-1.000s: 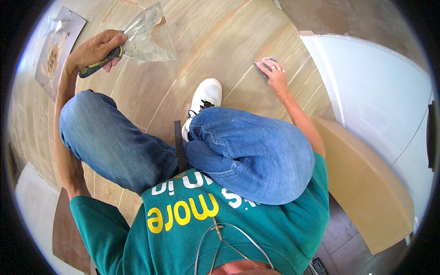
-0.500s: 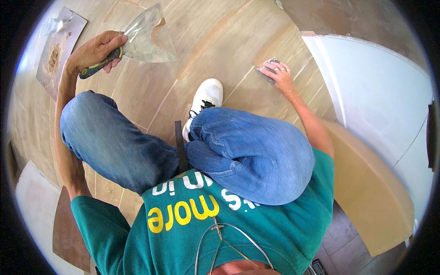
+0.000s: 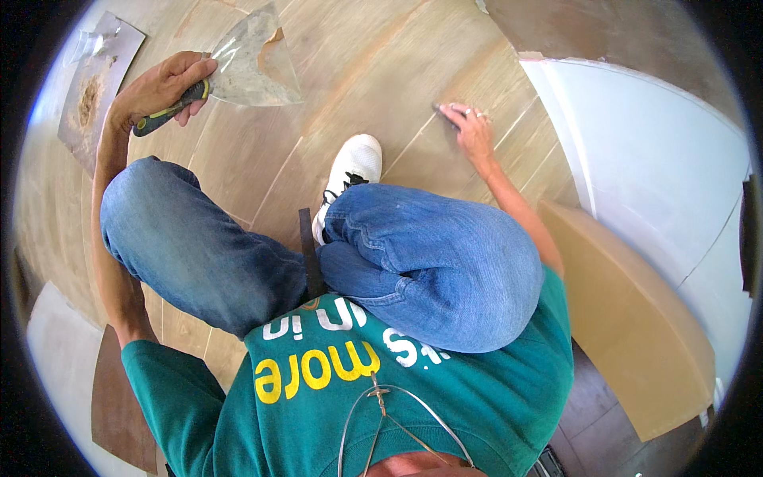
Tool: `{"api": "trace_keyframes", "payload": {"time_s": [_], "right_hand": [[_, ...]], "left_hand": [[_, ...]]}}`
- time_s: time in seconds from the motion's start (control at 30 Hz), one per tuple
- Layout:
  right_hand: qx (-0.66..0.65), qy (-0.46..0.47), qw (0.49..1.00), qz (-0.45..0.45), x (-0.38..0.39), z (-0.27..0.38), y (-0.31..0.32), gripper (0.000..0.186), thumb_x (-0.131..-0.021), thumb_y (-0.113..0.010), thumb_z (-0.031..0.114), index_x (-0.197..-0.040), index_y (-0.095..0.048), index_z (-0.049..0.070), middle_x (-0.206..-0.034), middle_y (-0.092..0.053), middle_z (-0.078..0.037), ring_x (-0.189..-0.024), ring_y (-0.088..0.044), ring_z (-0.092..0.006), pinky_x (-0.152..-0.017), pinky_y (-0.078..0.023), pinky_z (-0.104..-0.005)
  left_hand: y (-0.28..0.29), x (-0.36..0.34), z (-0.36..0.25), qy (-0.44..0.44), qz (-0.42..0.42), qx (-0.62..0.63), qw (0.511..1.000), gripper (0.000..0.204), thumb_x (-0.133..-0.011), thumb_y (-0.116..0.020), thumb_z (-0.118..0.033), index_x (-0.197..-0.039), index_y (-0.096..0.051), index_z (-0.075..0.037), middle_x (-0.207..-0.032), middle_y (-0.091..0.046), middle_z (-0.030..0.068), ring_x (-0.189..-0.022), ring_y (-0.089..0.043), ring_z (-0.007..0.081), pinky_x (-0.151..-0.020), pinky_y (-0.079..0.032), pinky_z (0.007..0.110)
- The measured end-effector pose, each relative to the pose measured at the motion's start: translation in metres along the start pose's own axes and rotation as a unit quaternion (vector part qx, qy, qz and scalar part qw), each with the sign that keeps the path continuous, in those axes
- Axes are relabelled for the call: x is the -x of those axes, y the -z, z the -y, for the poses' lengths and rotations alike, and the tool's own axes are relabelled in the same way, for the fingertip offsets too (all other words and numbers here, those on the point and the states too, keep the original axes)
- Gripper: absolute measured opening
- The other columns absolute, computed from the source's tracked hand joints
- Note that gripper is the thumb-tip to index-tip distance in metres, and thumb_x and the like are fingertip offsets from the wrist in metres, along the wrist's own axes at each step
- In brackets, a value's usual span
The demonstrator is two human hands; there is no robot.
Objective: The person applies grout to floor tile joints using a small grout float and a larger trowel. They repeatedly scoop grout from a flat board and press it into the seams between light-colored wood-look tiles, working along the floor area near a wall.
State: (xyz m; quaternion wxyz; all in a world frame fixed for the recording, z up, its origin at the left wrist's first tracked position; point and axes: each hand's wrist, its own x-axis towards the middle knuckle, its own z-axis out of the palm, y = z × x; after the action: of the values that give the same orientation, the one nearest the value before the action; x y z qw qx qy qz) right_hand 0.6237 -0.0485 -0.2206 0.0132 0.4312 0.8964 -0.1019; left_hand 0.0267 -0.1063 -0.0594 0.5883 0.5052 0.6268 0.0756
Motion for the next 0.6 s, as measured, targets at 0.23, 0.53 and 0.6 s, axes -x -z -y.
{"api": "trace_keyframes", "payload": {"time_s": [0.23,0.53,0.6], "right_hand": [[-0.215,-0.102,0.971,0.026,0.010,0.012,0.041,0.042,-0.094,-0.059,0.003,-0.127,-0.073,0.024,-0.119,-0.071,-0.009,-0.110,-0.066,-0.0306,-0.098,-0.050,-0.0410],[-0.401,0.115,0.870,-0.264,-0.111,0.200,0.121,0.042,-0.086,-0.069,0.003,-0.127,-0.073,0.015,-0.125,-0.069,-0.006,-0.112,-0.065,-0.0285,-0.100,-0.050,-0.0394],[-0.362,0.203,0.857,-0.306,-0.138,0.228,0.114,0.049,-0.080,-0.073,0.003,-0.126,-0.073,0.020,-0.126,-0.067,-0.004,-0.113,-0.064,-0.0276,-0.100,-0.049,-0.0398]], "left_hand": [[0.002,-0.004,0.000,-0.033,0.018,0.004,0.999,0.048,-0.109,-0.046,-0.047,-0.094,-0.064,-0.005,-0.060,-0.059,0.0018,-0.046,-0.058,0.0089,-0.045,-0.052,0.024],[-0.002,-0.011,-0.022,-0.086,0.063,0.062,0.992,0.049,-0.109,-0.046,-0.046,-0.089,-0.061,-0.005,-0.059,-0.059,0.0026,-0.045,-0.057,0.0095,-0.043,-0.050,0.024],[-0.002,0.010,-0.021,-0.072,0.044,0.073,0.994,0.049,-0.109,-0.045,-0.046,-0.088,-0.061,-0.005,-0.058,-0.059,0.0027,-0.045,-0.057,0.0099,-0.044,-0.050,0.025]]}}
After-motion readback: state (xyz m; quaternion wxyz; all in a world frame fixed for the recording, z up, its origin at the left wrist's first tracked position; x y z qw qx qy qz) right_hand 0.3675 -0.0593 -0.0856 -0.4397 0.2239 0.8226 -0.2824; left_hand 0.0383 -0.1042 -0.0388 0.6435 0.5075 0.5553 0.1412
